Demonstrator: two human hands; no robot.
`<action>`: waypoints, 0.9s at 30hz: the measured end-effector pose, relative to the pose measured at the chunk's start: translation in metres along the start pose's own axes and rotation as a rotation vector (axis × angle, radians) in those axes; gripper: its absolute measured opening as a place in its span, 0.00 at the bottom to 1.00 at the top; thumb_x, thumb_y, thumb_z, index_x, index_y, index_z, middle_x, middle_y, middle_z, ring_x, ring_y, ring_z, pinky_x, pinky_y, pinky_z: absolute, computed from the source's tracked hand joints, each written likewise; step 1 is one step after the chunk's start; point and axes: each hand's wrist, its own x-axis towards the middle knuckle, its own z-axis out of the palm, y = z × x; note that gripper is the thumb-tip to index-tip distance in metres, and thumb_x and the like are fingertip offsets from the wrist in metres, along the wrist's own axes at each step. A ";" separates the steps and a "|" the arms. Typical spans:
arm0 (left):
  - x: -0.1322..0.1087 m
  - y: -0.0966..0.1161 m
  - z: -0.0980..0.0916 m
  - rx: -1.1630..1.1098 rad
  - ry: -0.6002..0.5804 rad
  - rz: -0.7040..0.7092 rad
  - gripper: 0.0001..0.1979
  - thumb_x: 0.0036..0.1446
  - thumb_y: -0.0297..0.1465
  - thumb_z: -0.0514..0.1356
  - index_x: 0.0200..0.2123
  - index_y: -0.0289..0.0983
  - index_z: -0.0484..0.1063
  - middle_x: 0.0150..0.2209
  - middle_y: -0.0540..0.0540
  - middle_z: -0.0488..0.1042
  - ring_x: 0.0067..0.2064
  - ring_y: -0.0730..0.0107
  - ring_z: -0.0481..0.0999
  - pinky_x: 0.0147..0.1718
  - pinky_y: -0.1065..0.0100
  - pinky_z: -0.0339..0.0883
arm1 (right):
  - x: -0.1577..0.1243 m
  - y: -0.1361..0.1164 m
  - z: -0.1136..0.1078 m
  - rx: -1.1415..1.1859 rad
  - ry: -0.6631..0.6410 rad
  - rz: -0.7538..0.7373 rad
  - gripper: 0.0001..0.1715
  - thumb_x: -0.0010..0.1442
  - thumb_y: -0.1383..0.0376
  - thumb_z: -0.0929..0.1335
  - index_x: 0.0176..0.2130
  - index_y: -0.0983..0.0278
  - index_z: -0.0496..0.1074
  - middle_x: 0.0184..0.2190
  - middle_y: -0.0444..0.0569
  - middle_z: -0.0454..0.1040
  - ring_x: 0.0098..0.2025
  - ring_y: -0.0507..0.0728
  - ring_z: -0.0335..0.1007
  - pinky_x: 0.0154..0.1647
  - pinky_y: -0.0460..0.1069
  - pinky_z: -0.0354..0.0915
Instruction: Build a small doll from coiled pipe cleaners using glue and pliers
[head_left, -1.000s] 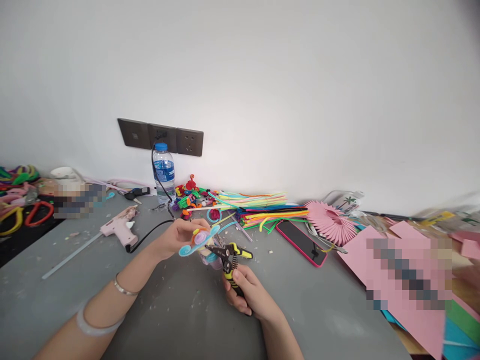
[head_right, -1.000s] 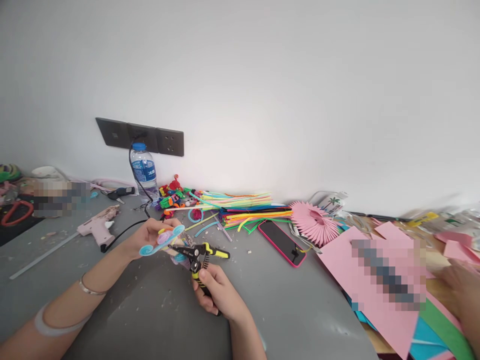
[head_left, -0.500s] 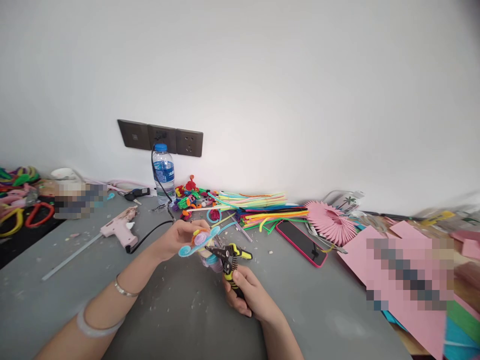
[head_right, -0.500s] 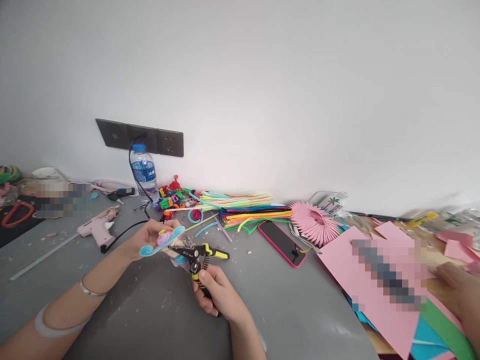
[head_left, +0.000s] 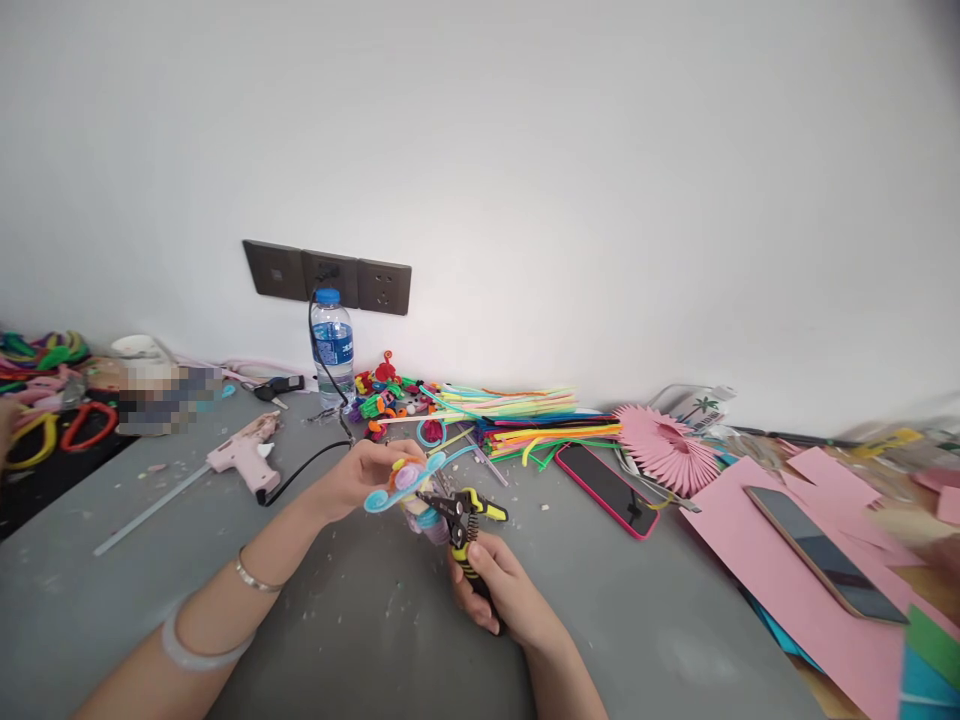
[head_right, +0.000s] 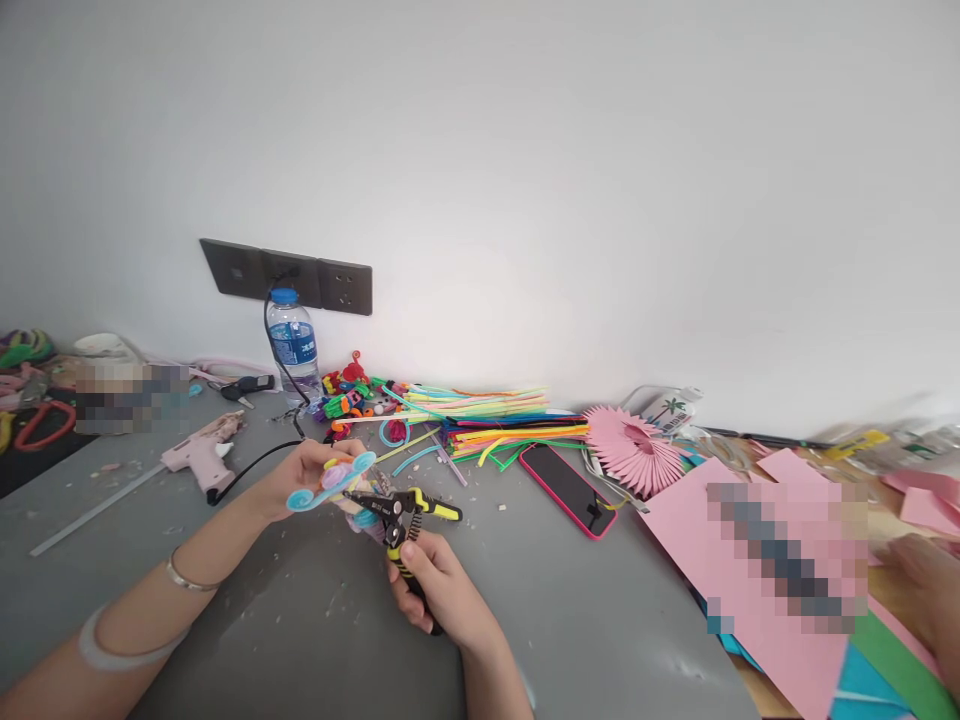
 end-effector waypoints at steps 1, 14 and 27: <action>0.000 0.000 0.000 0.005 -0.001 0.000 0.11 0.48 0.37 0.70 0.32 0.35 0.81 0.35 0.42 0.69 0.34 0.68 0.66 0.34 0.67 0.61 | 0.000 0.000 0.000 -0.003 0.002 -0.002 0.26 0.65 0.46 0.63 0.31 0.66 0.65 0.11 0.34 0.58 0.10 0.43 0.44 0.10 0.39 0.45; 0.003 0.005 0.004 0.021 -0.010 -0.011 0.15 0.46 0.41 0.71 0.24 0.33 0.77 0.33 0.43 0.67 0.33 0.68 0.64 0.32 0.68 0.59 | 0.000 -0.007 0.006 -0.037 0.044 0.022 0.27 0.63 0.44 0.63 0.31 0.65 0.64 0.12 0.33 0.56 0.11 0.43 0.44 0.10 0.40 0.46; 0.006 0.006 0.009 0.045 0.019 -0.042 0.16 0.45 0.43 0.70 0.26 0.34 0.79 0.33 0.44 0.71 0.32 0.67 0.66 0.31 0.68 0.61 | 0.000 -0.007 0.005 -0.039 0.039 0.020 0.26 0.63 0.45 0.63 0.31 0.65 0.64 0.12 0.33 0.56 0.12 0.44 0.46 0.11 0.40 0.46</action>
